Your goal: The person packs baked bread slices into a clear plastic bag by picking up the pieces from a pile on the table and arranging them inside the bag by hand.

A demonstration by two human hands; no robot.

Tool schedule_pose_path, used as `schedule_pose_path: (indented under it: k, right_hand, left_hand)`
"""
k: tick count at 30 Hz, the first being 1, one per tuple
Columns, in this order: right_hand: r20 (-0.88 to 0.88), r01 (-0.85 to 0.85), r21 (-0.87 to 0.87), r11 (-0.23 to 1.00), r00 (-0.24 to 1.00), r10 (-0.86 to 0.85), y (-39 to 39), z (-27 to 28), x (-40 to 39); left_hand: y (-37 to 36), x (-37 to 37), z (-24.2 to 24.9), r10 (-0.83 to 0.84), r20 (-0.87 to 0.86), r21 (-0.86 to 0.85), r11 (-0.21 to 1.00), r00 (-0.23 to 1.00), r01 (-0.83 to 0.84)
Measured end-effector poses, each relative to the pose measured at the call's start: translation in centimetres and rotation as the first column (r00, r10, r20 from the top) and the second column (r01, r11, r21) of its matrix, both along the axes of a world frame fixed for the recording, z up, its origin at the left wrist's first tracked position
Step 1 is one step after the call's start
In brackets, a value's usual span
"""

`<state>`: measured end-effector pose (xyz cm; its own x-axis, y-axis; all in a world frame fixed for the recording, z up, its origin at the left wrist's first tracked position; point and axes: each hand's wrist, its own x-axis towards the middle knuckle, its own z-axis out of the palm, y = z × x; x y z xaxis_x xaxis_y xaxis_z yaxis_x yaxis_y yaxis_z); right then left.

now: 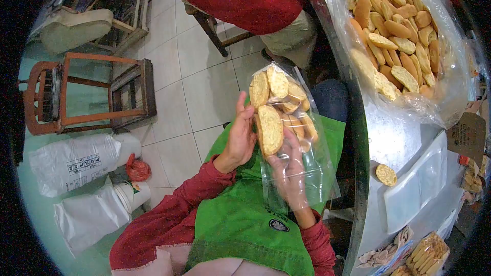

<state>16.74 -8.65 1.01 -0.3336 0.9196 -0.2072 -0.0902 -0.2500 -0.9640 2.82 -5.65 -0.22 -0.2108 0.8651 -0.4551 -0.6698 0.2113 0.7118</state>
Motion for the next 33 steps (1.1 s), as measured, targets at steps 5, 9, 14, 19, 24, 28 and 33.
schedule_pose_path:
  k: [5, 9, 14, 19, 24, 28, 33]
  right_hand:
    - [0.063, -0.064, 0.051, 0.997, 0.996, 0.060, -0.1, 0.6, -0.2]
    - [0.098, -0.167, 0.083, 0.982, 0.982, 0.159, 0.3, 0.6, -0.8]
    - [-0.002, -0.220, -0.026, 0.975, 0.975, 0.220, 0.7, -0.2, -1.3]
    - [0.040, -0.271, -0.016, 0.962, 0.962, 0.271, 0.7, -0.7, -1.7]
    - [0.059, -0.235, 0.012, 0.972, 0.971, 0.234, 0.3, -1.1, -2.0]
    - [-0.101, -0.113, -0.124, 0.986, 0.990, 0.100, -0.5, -1.7, -2.7]
    - [-0.101, -0.037, -0.135, 0.990, 0.995, 0.024, -0.8, -1.8, -3.3]
  left_hand:
    - [0.3, -0.2, 0.5, -0.092, -0.036, 0.060, 0.994, 0.995, 0.094]
    - [0.2, -1.0, 1.2, -0.132, -0.014, -0.003, 0.991, 0.991, 0.132]
    - [0.0, -2.1, 1.0, -0.072, -0.023, -0.046, 0.996, 0.997, 0.071]
    - [-0.5, -2.2, 1.3, -0.061, -0.075, -0.090, 0.994, 0.995, 0.055]
    - [-1.0, -2.6, -0.2, 0.039, -0.016, -0.093, 0.995, 0.999, -0.040]
    - [-1.2, -3.2, -2.7, 0.084, 0.080, -0.189, 0.980, 0.993, -0.067]
    - [-2.2, -3.0, -4.2, -0.010, 0.234, -0.128, 0.991, 0.972, 0.041]
